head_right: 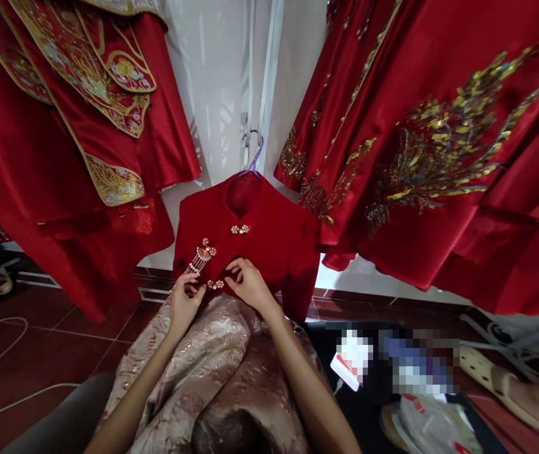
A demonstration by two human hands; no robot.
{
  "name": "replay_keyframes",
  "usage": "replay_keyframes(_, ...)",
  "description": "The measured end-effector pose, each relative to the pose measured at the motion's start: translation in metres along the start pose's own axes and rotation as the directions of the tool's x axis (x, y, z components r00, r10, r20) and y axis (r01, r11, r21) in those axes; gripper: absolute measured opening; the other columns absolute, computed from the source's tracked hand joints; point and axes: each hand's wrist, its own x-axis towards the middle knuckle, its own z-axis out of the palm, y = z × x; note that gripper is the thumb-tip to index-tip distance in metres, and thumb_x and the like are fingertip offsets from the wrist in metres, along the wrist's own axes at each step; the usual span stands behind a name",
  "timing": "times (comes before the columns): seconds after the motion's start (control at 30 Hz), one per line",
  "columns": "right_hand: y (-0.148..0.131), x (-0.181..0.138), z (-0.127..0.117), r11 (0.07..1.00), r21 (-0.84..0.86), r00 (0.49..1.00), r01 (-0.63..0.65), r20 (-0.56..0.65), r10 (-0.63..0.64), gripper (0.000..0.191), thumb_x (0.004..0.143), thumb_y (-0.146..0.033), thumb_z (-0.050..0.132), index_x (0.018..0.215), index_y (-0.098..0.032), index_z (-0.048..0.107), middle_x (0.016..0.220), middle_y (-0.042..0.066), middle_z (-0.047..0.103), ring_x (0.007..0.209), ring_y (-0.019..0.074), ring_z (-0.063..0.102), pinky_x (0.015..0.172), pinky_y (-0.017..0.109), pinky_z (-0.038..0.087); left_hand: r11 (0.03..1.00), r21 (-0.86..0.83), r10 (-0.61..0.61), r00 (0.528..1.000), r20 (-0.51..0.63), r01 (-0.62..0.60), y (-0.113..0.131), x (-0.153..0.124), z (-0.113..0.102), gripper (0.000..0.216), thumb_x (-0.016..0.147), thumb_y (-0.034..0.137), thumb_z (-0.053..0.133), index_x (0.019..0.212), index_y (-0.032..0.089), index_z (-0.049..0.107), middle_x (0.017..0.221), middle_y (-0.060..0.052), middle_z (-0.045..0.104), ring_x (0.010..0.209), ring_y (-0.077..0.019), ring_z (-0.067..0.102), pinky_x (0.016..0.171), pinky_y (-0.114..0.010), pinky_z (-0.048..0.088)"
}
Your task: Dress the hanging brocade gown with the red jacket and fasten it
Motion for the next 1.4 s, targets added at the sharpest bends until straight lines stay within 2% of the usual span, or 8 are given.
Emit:
replay_keyframes(0.2, -0.002, 0.003, 0.002, 0.993, 0.077, 0.991, -0.09, -0.088, 0.097, 0.01, 0.078, -0.024, 0.056, 0.085, -0.018, 0.06, 0.076, 0.002, 0.064, 0.069, 0.0115, 0.059, 0.06, 0.022, 0.047, 0.995, 0.063, 0.067, 0.977, 0.204, -0.081, 0.013, -0.006, -0.001, 0.018, 0.077, 0.033, 0.062, 0.088, 0.019, 0.062, 0.084, -0.003, 0.061, 0.074, -0.0135, 0.057, 0.067, -0.026, 0.047)
replay_keyframes(0.33, 0.007, 0.0, 0.014, 0.987, 0.111, 0.993, -0.121, 0.026, 0.118, 0.016, 0.076, -0.025, 0.06, 0.09, -0.016, 0.062, 0.079, 0.004, 0.067, 0.072, 0.0123, 0.062, 0.065, 0.024, 0.05, 0.988, 0.09, 0.098, 0.958, 0.27, -0.127, 0.013, -0.008, -0.001, 0.018, 0.077, 0.033, 0.062, 0.088, 0.019, 0.064, 0.085, -0.004, 0.063, 0.077, -0.0147, 0.058, 0.072, -0.028, 0.048)
replay_keyframes(0.43, 0.014, -0.001, 0.023, 0.981, 0.142, 0.988, -0.134, 0.1, 0.12, 0.017, 0.075, -0.025, 0.062, 0.09, -0.016, 0.062, 0.08, 0.004, 0.068, 0.074, 0.0126, 0.064, 0.068, 0.025, 0.052, 0.996, 0.042, 0.063, 0.959, 0.275, -0.077, 0.01, -0.008, -0.001, 0.019, 0.077, 0.035, 0.063, 0.085, 0.019, 0.065, 0.084, -0.004, 0.065, 0.075, -0.0148, 0.06, 0.07, -0.028, 0.049)
replay_keyframes(0.6, 0.019, 0.0, 0.03, 0.975, 0.16, 0.984, -0.157, 0.108, 0.141, 0.014, 0.073, -0.023, 0.064, 0.086, -0.016, 0.062, 0.077, 0.003, 0.068, 0.07, 0.0122, 0.063, 0.067, 0.025, 0.053, 0.988, -0.108, -0.069, 0.95, 0.305, 0.107, 0.008, -0.007, 0.002, 0.024, 0.072, 0.038, 0.068, 0.083, 0.018, 0.066, 0.079, -0.004, 0.069, 0.07, -0.015, 0.064, 0.068, -0.027, 0.052)
replay_keyframes(0.73, 0.018, 0.0, 0.029, 0.975, 0.166, 0.984, -0.146, 0.125, 0.126, 0.013, 0.073, -0.022, 0.064, 0.084, -0.017, 0.063, 0.078, 0.003, 0.068, 0.071, 0.0123, 0.064, 0.067, 0.025, 0.052, 0.961, -0.201, -0.134, 0.956, 0.263, 0.19, 0.008, -0.008, 0.004, 0.027, 0.066, 0.039, 0.072, 0.078, 0.016, 0.066, 0.076, -0.004, 0.07, 0.069, -0.0159, 0.065, 0.068, -0.028, 0.053)
replay_keyframes(1.03, 0.011, -0.001, 0.029, 0.977, 0.168, 0.985, -0.131, 0.132, 0.109, 0.013, 0.071, -0.022, 0.065, 0.083, -0.016, 0.063, 0.078, 0.003, 0.069, 0.07, 0.0126, 0.064, 0.067, 0.025, 0.052, 0.956, -0.214, -0.153, 0.963, 0.22, 0.2, 0.01, -0.006, 0.004, 0.028, 0.061, 0.04, 0.075, 0.071, 0.016, 0.064, 0.069, -0.003, 0.068, 0.063, -0.0147, 0.063, 0.061, -0.025, 0.051)
replay_keyframes(1.23, 0.01, -0.001, 0.026, 0.966, 0.2, 0.981, -0.166, 0.13, 0.142, 0.013, 0.068, -0.019, 0.065, 0.08, -0.015, 0.063, 0.074, 0.003, 0.068, 0.068, 0.0124, 0.063, 0.067, 0.025, 0.052, 0.922, -0.268, -0.202, 0.938, 0.282, 0.279, 0.015, -0.001, 0.004, 0.029, 0.064, 0.041, 0.073, 0.073, 0.015, 0.064, 0.068, -0.004, 0.067, 0.062, -0.0141, 0.063, 0.061, -0.025, 0.052)
replay_keyframes(1.4, 0.01, 0.0, 0.006, 0.918, 0.319, 0.944, -0.237, 0.3, 0.139, 0.018, 0.064, -0.02, 0.068, 0.081, -0.015, 0.063, 0.075, 0.002, 0.067, 0.07, 0.0124, 0.062, 0.07, 0.026, 0.051, 0.82, -0.446, -0.278, 0.93, 0.24, 0.36, 0.021, 0.032, 0.013, 0.034, 0.067, 0.045, 0.069, 0.081, 0.013, 0.064, 0.074, -0.003, 0.067, 0.063, -0.0121, 0.062, 0.062, -0.026, 0.053)
